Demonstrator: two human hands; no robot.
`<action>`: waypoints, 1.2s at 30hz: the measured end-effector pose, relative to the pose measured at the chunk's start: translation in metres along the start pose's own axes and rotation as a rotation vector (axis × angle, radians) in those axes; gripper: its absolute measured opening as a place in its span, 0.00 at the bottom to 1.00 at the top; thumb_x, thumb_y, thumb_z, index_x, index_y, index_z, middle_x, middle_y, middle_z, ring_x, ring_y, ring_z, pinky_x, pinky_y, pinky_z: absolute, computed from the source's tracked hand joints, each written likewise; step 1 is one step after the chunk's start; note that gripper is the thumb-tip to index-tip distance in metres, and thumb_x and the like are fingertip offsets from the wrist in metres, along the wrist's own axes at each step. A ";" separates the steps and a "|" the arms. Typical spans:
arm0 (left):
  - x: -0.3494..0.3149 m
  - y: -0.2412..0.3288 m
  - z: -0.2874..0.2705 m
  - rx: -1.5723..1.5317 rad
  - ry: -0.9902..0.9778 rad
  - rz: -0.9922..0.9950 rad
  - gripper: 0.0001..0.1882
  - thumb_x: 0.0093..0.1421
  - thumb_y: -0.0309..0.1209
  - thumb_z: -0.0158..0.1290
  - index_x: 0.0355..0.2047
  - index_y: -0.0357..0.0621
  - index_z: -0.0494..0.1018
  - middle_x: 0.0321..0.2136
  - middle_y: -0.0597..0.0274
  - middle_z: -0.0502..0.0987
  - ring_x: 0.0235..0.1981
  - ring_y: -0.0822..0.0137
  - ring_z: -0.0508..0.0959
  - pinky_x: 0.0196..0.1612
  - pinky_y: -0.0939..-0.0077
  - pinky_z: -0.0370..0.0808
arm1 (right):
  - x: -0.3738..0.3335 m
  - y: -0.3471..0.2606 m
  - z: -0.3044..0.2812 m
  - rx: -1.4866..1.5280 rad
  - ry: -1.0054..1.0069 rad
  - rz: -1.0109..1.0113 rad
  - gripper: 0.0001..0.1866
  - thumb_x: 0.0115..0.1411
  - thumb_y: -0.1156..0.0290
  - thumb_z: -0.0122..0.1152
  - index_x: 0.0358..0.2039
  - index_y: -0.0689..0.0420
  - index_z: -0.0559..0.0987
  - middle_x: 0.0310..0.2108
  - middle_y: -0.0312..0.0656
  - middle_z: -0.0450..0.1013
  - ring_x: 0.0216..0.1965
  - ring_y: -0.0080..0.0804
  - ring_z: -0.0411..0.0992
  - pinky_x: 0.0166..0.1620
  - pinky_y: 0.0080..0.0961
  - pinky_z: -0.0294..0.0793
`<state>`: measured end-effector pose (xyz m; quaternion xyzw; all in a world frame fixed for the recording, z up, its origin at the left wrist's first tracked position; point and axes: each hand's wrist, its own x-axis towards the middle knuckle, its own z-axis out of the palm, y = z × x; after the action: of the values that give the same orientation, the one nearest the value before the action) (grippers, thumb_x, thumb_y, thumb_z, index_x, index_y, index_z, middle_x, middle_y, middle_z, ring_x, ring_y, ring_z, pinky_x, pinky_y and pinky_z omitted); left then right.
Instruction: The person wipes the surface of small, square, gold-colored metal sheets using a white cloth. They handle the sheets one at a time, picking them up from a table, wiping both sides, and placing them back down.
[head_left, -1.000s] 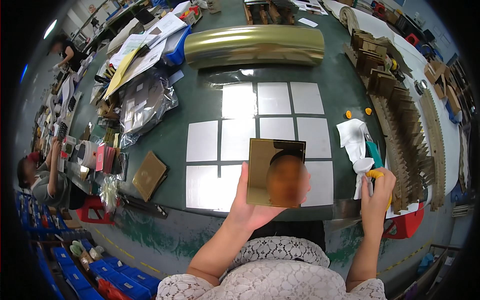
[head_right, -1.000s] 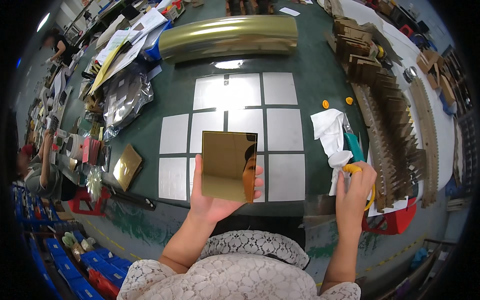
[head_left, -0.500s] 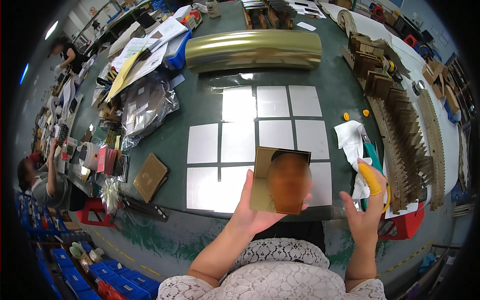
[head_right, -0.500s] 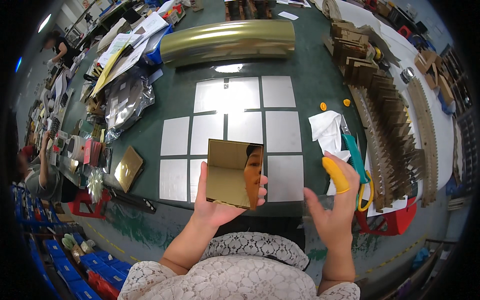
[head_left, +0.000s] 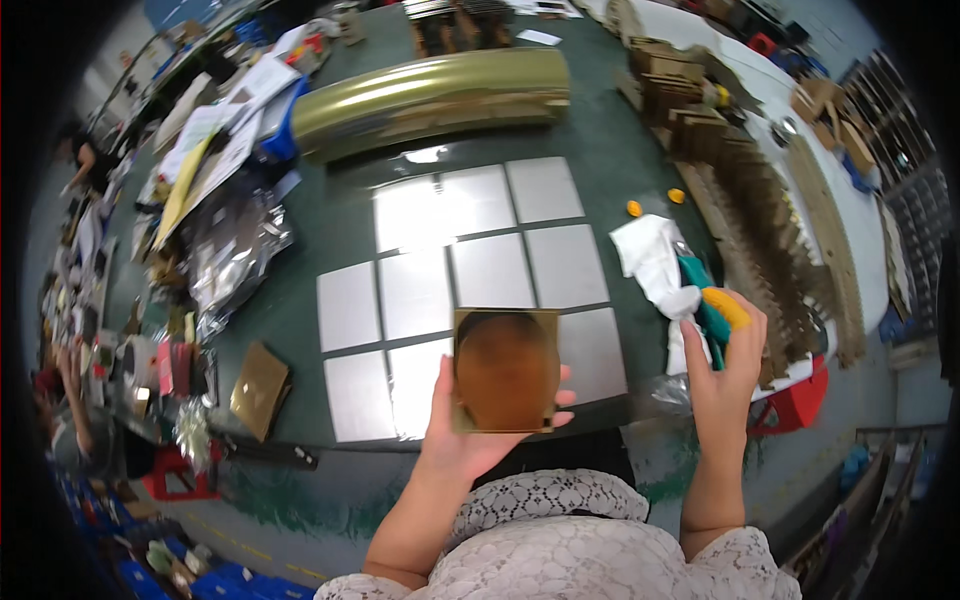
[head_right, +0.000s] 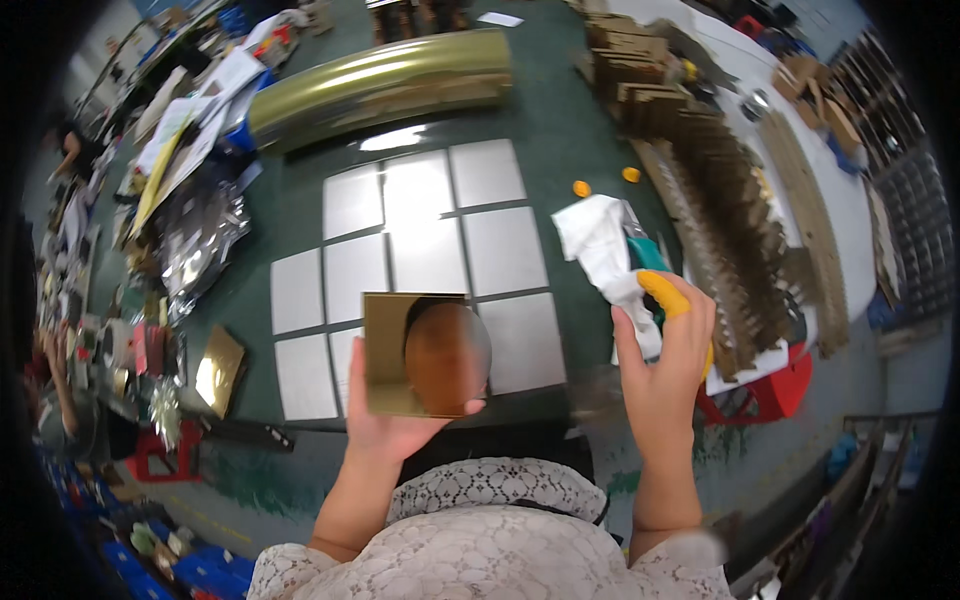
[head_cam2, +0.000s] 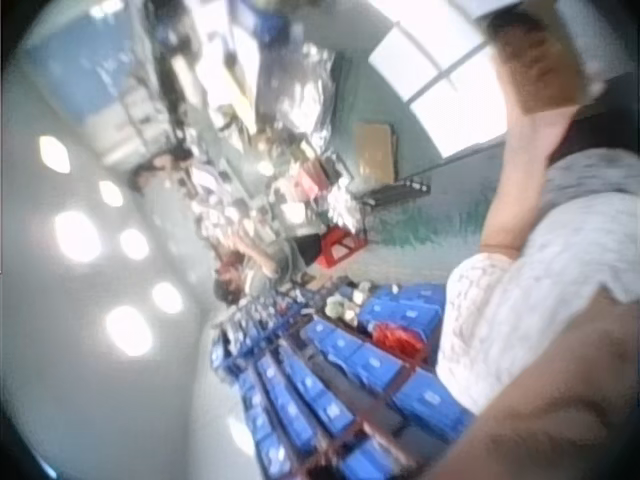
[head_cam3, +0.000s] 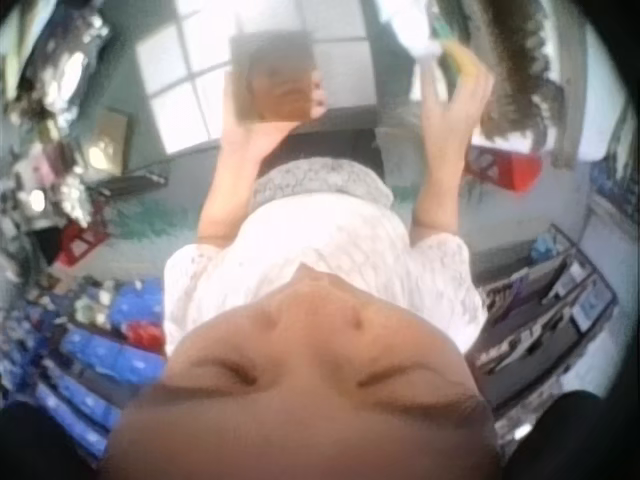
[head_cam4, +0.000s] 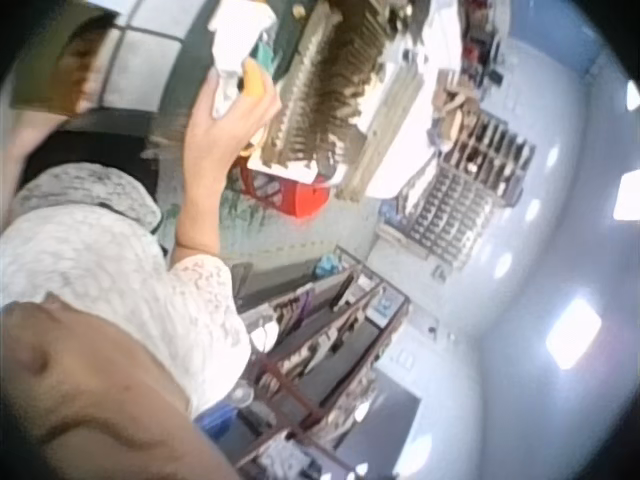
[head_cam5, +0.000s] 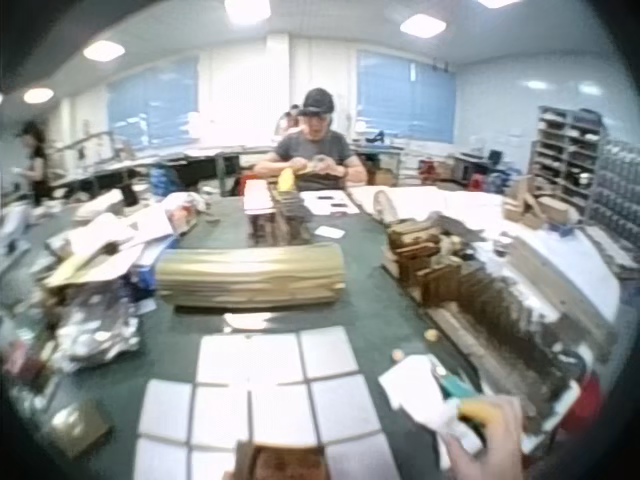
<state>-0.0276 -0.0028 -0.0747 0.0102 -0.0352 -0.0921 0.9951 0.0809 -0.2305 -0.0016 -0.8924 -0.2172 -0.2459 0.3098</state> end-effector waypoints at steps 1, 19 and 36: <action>-0.002 0.001 0.000 -0.002 -0.008 0.012 0.49 0.63 0.69 0.29 0.68 0.38 0.50 0.61 0.33 0.61 0.57 0.38 0.69 0.59 0.42 0.68 | 0.000 0.004 -0.003 -0.032 -0.027 0.017 0.16 0.54 0.78 0.67 0.43 0.63 0.74 0.46 0.48 0.71 0.48 0.48 0.67 0.51 0.38 0.66; 0.002 -0.005 0.021 0.489 0.165 -0.120 0.40 0.70 0.60 0.22 0.67 0.40 0.53 0.60 0.40 0.65 0.53 0.48 0.75 0.55 0.52 0.73 | -0.003 -0.006 0.006 0.354 -0.183 0.042 0.17 0.51 0.82 0.64 0.44 0.62 0.76 0.35 0.43 0.71 0.35 0.34 0.71 0.40 0.27 0.70; 0.000 -0.020 0.045 0.665 0.385 -0.111 0.35 0.73 0.54 0.24 0.68 0.40 0.50 0.65 0.51 0.59 0.66 0.56 0.61 0.67 0.56 0.61 | -0.008 -0.053 0.014 0.385 -0.410 -0.436 0.17 0.45 0.80 0.69 0.35 0.68 0.74 0.31 0.49 0.68 0.29 0.45 0.69 0.32 0.38 0.71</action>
<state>-0.0351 -0.0231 -0.0299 0.3511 0.1249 -0.1258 0.9194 0.0499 -0.1850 0.0079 -0.7810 -0.5028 -0.0765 0.3625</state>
